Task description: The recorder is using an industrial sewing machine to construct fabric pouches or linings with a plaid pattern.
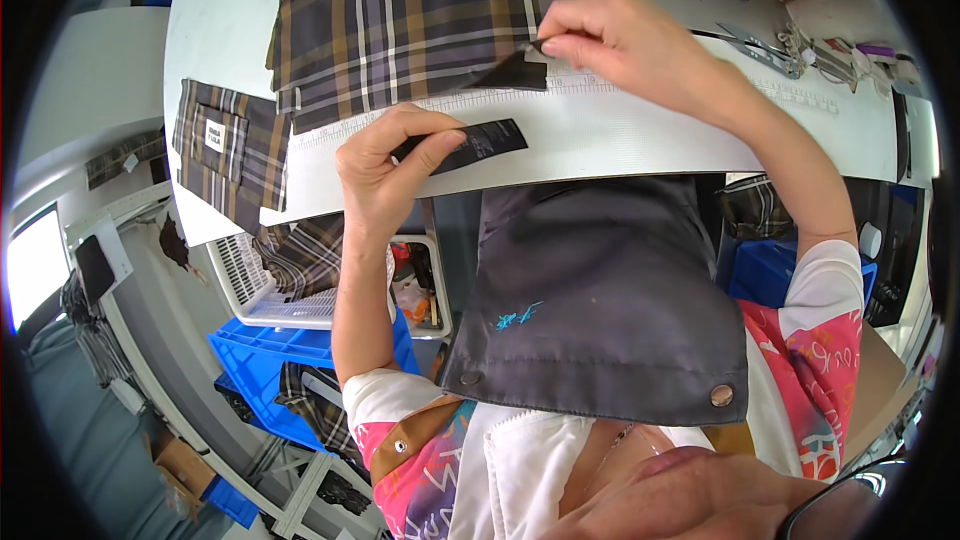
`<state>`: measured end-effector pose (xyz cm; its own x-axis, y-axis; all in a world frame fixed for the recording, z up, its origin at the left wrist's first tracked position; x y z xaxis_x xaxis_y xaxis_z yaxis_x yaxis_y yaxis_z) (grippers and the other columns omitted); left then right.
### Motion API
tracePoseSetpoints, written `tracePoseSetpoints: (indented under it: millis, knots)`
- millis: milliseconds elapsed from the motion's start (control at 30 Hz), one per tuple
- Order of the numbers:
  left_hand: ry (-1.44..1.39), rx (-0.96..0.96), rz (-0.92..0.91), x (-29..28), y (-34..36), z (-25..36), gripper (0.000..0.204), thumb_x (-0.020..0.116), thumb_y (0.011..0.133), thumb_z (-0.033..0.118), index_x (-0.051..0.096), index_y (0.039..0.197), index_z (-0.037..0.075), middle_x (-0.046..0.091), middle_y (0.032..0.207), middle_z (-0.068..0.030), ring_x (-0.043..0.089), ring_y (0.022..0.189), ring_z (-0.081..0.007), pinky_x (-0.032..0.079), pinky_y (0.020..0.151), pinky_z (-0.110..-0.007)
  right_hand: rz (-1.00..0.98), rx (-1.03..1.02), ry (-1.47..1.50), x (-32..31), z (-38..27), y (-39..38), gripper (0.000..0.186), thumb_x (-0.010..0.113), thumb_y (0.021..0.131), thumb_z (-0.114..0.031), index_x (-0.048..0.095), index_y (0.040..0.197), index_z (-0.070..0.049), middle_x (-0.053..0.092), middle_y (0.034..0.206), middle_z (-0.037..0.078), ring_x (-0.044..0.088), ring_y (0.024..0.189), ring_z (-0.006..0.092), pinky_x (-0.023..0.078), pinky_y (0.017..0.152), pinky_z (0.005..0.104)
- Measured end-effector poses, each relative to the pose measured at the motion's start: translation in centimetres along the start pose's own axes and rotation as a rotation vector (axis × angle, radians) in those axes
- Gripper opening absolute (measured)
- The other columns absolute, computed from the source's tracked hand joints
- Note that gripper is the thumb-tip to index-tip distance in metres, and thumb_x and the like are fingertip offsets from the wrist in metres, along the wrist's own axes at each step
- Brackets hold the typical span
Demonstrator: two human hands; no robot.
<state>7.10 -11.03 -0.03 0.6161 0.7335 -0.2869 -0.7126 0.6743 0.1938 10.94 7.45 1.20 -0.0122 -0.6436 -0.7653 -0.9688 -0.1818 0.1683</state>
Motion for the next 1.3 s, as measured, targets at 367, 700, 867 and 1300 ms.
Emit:
tracePoseSetpoints:
  millis: [367, 700, 867, 1300]
  knots:
    - [-0.033, 0.029, -0.035, 4.7, 12.1, -1.8, 0.015, 0.065, 0.082, 0.01, 0.066, 0.092, -0.002, 0.067, 0.082, -0.0057, 0.06, 0.074, -0.0106, 0.047, 0.068, -0.024, 0.56, -0.417, 0.053, -5.3, -4.3, 0.9, 0.011, 0.063, 0.082, -0.016, 0.064, 0.086, -0.006, 0.063, 0.073, 0.007, 0.062, 0.063, 0.0212, 0.048, 0.057, 0.028]
    - [-0.203, -0.284, -0.228, 3.6, 13.5, -4.6, 0.017, 0.064, 0.085, 0.015, 0.066, 0.093, 0.002, 0.064, 0.088, -0.0009, 0.058, 0.084, -0.0079, 0.047, 0.075, -0.024, -0.069, -0.383, -0.25, 3.8, -2.2, -3.0, 0.075, 0.068, 0.071, -0.045, 0.047, 0.121, 0.005, 0.046, 0.13, 0.019, 0.041, 0.123, 0.0311, 0.034, 0.101, 0.0405]
    - [0.088, -0.335, -0.31, 4.1, 13.1, -4.2, 0.022, 0.068, 0.08, 0.017, 0.068, 0.093, -0.001, 0.065, 0.085, -0.0017, 0.056, 0.082, -0.0073, 0.042, 0.076, -0.022, -0.079, -0.345, -0.244, 3.6, -2.4, -3.3, 0.074, 0.068, 0.071, -0.046, 0.048, 0.122, 0.004, 0.046, 0.13, 0.017, 0.041, 0.122, 0.0293, 0.033, 0.101, 0.0401]
    - [0.307, -0.293, -0.351, 4.0, 16.5, -4.9, 0.023, 0.067, 0.08, 0.02, 0.07, 0.093, 0.001, 0.067, 0.085, -0.0037, 0.06, 0.084, -0.0094, 0.043, 0.082, -0.024, -0.099, -0.282, -0.244, 4.2, -2.0, -3.4, 0.072, 0.066, 0.075, -0.044, 0.045, 0.127, 0.001, 0.043, 0.134, 0.012, 0.035, 0.128, 0.0263, 0.028, 0.106, 0.0405]
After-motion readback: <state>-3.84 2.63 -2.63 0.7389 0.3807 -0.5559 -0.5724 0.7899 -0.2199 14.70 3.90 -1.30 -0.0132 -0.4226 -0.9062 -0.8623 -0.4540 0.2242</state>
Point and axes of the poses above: each hand's wrist, its own y-axis towards the middle knuckle, its own x-axis out of the palm, z = x × y, the point moved 8 cm from there along y, towards the middle knuckle
